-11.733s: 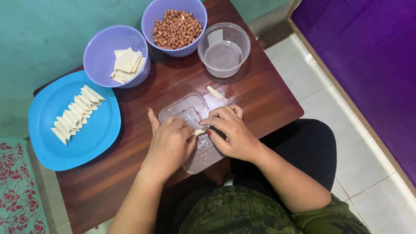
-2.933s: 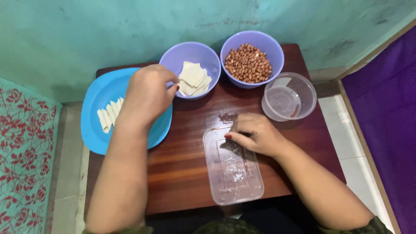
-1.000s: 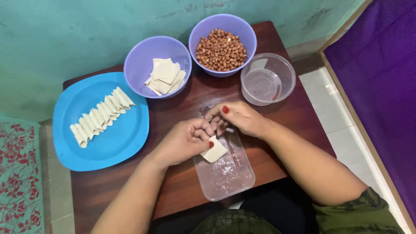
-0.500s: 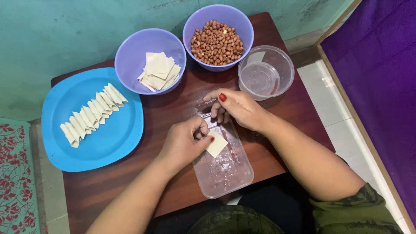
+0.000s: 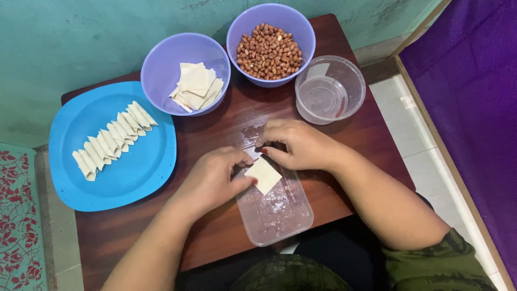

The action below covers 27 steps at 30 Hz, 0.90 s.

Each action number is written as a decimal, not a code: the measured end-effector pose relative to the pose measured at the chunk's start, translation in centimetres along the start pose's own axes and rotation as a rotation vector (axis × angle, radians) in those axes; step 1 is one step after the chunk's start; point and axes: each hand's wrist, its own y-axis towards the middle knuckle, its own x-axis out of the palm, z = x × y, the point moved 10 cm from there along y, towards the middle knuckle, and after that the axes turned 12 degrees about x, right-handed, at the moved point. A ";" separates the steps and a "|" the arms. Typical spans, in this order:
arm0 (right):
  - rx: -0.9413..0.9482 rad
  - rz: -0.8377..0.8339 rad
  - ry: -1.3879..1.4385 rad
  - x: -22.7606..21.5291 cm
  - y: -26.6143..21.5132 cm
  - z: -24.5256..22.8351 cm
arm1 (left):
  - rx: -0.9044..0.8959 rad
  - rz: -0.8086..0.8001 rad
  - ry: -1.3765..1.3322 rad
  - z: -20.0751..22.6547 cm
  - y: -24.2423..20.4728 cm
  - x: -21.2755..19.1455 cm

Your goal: Folding small square wrappers around peanuts to prepare snacks, using a small stick to apply sealant.

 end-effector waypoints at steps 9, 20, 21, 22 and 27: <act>0.019 0.006 -0.164 -3.0 -4.6 -6.6 | 0.077 -0.337 0.318 1.8 -2.8 6.2; 0.149 0.143 -0.154 2.8 -13.6 -2.1 | 0.163 -0.081 0.249 3.8 -7.0 8.3; 0.125 0.144 -0.169 3.3 -13.9 -2.0 | 0.162 -0.080 0.228 3.9 -7.0 8.5; 0.126 0.142 -0.171 3.5 -13.7 -1.9 | 0.162 -0.078 0.227 3.9 -7.0 8.5; 0.137 0.227 -0.161 3.0 -12.4 -2.2 | 0.105 -0.121 0.324 3.0 -6.2 7.6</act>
